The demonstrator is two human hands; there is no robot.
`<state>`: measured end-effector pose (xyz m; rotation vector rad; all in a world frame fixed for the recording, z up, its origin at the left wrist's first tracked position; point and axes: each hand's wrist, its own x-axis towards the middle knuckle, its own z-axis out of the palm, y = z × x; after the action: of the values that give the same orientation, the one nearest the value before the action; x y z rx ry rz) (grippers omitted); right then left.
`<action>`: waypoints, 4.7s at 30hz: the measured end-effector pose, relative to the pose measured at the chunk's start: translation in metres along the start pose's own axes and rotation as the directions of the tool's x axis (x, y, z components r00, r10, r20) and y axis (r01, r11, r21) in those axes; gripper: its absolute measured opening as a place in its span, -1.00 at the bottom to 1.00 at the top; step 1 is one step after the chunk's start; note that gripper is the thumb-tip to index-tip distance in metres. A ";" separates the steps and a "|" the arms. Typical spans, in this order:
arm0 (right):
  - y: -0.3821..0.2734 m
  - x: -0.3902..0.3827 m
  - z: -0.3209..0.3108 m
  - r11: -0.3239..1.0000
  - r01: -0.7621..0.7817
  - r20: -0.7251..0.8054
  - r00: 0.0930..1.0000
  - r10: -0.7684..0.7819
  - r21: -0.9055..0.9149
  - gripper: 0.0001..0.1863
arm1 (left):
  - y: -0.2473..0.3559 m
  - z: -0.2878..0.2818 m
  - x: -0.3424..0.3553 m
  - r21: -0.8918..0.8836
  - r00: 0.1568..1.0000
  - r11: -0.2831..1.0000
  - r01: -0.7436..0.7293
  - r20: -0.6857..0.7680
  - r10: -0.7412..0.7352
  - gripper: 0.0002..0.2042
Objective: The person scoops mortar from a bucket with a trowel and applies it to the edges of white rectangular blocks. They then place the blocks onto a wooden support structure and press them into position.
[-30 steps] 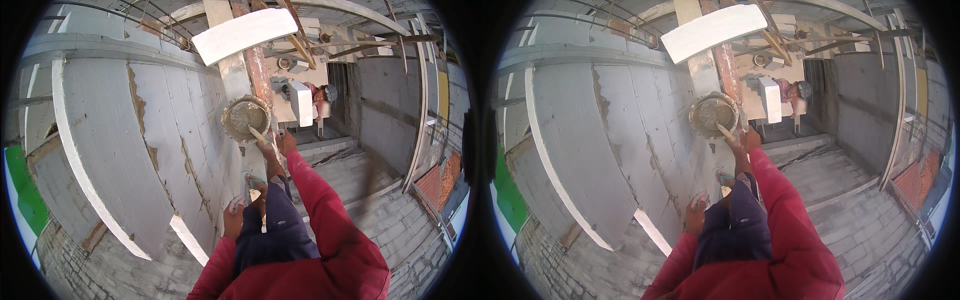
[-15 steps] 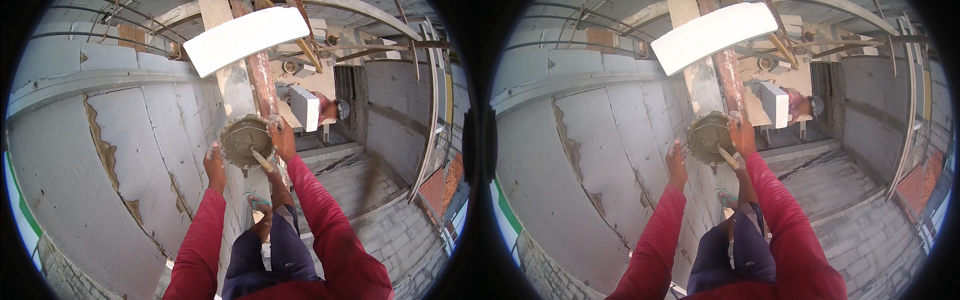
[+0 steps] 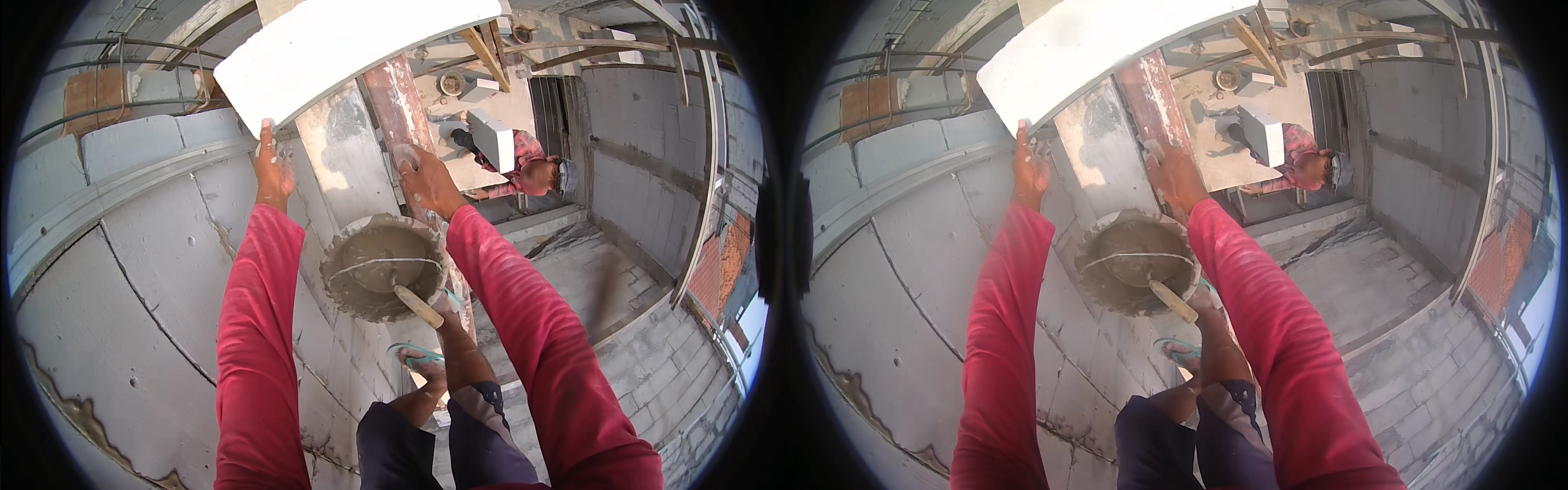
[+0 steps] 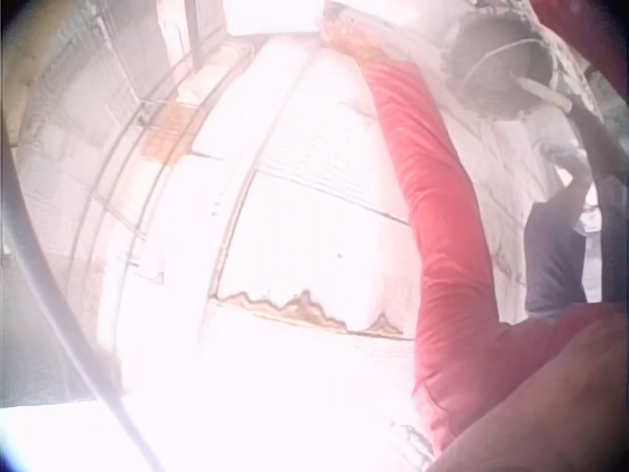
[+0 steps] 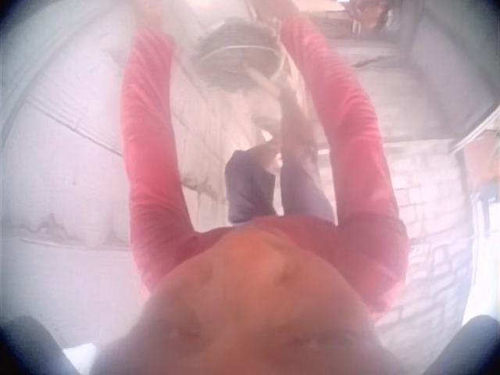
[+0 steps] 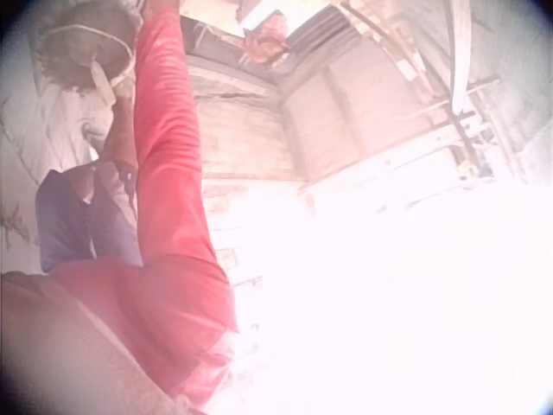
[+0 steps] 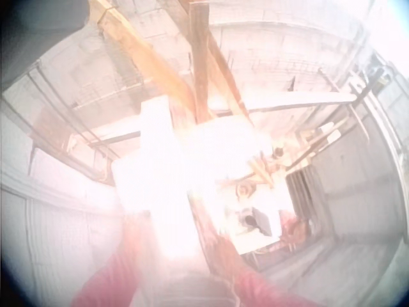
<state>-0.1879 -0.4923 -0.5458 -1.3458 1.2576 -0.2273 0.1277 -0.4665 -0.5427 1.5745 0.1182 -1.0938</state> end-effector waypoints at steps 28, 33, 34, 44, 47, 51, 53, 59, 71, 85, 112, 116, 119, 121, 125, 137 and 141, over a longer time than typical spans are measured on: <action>-0.154 0.066 0.010 0.268 -0.055 0.021 0.991 0.130 0.962 -0.40 | 0.098 0.093 -0.173 0.239 0.927 0.897 -0.372 0.151 0.345 -0.48; -0.193 -0.028 -0.002 0.104 -0.121 0.088 0.956 0.281 0.987 -0.42 | 0.130 0.101 -0.277 0.235 0.953 0.925 -0.297 0.020 0.301 -0.35; -0.200 -0.055 -0.004 0.078 -0.099 0.076 0.963 0.259 0.992 -0.44 | 0.139 0.098 -0.302 0.271 0.951 0.912 -0.308 0.058 0.304 -0.33; -0.258 -0.375 -0.040 0.287 -0.050 -0.015 0.975 0.220 0.957 -0.31 | 0.166 0.021 -0.602 0.513 0.949 0.800 -0.311 0.133 0.284 -0.30; -0.255 -0.465 -0.047 0.065 -0.126 0.112 0.975 0.190 0.990 -0.27 | 0.158 -0.008 -0.685 0.597 0.951 0.742 -0.306 0.155 0.267 -0.31; -0.239 -0.566 -0.027 0.137 -0.121 0.101 0.984 0.148 0.983 -0.11 | 0.148 -0.050 -0.764 0.631 0.948 0.708 -0.317 0.183 0.261 -0.29; -0.231 -0.602 -0.014 0.153 -0.112 0.089 0.985 0.145 0.982 0.04 | 0.144 -0.069 -0.799 0.666 0.933 0.655 -0.357 0.220 0.285 -0.26; -0.209 -0.677 0.030 0.135 -0.178 0.153 0.972 0.176 0.975 -0.02 | 0.123 -0.107 -0.861 0.724 0.934 0.593 -0.352 0.225 0.279 -0.21; -0.118 -0.686 0.058 0.165 -0.458 0.295 0.768 0.568 0.874 -0.21 | 0.015 -0.162 -0.858 0.601 0.979 0.799 0.022 -0.174 0.103 -0.27; -0.023 -0.612 0.073 0.454 -0.421 0.064 0.784 0.617 0.785 -0.11 | -0.131 -0.199 -0.770 0.072 0.986 0.993 0.090 -0.144 -0.079 -0.33; 0.222 -0.590 0.135 0.816 -0.413 0.122 0.909 0.400 0.404 -0.28 | -0.415 -0.378 -0.690 0.088 0.982 0.978 0.188 -0.013 -0.188 -0.75; 0.223 -0.569 0.127 0.804 -0.481 0.102 0.873 0.477 0.351 -0.18 | -0.447 -0.371 -0.658 -0.123 0.931 0.936 0.331 -0.122 -0.345 -0.80; 0.231 -0.543 0.128 0.640 -0.517 0.125 0.823 0.554 0.568 -0.22 | -0.470 -0.374 -0.618 -0.024 0.971 0.971 0.238 -0.020 -0.238 -0.81; 0.239 -0.527 0.129 0.557 -0.503 0.164 0.821 0.547 0.661 -0.26 | -0.483 -0.383 -0.584 0.111 0.986 0.985 0.131 0.094 -0.141 -0.74; 0.237 -0.501 0.110 0.664 -0.627 0.291 0.778 0.557 0.407 -0.41 | -0.483 -0.408 -0.532 0.172 0.969 0.973 0.155 0.165 -0.184 -0.57; 0.050 -0.330 0.062 0.933 0.152 -0.190 0.956 -0.223 -0.327 -0.39 | -0.430 -0.398 -0.503 0.440 0.901 0.817 0.374 0.037 -0.432 -0.76; 0.034 -0.299 0.074 0.857 0.079 -0.136 0.976 -0.170 -0.509 -0.49 | -0.378 -0.368 -0.540 0.368 0.875 0.800 0.474 -0.093 -0.476 -0.68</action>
<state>-0.2664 -0.2152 -0.4320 -1.8955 1.4390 -0.1116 -0.1923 0.2140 -0.4804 1.9533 0.3311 -1.5877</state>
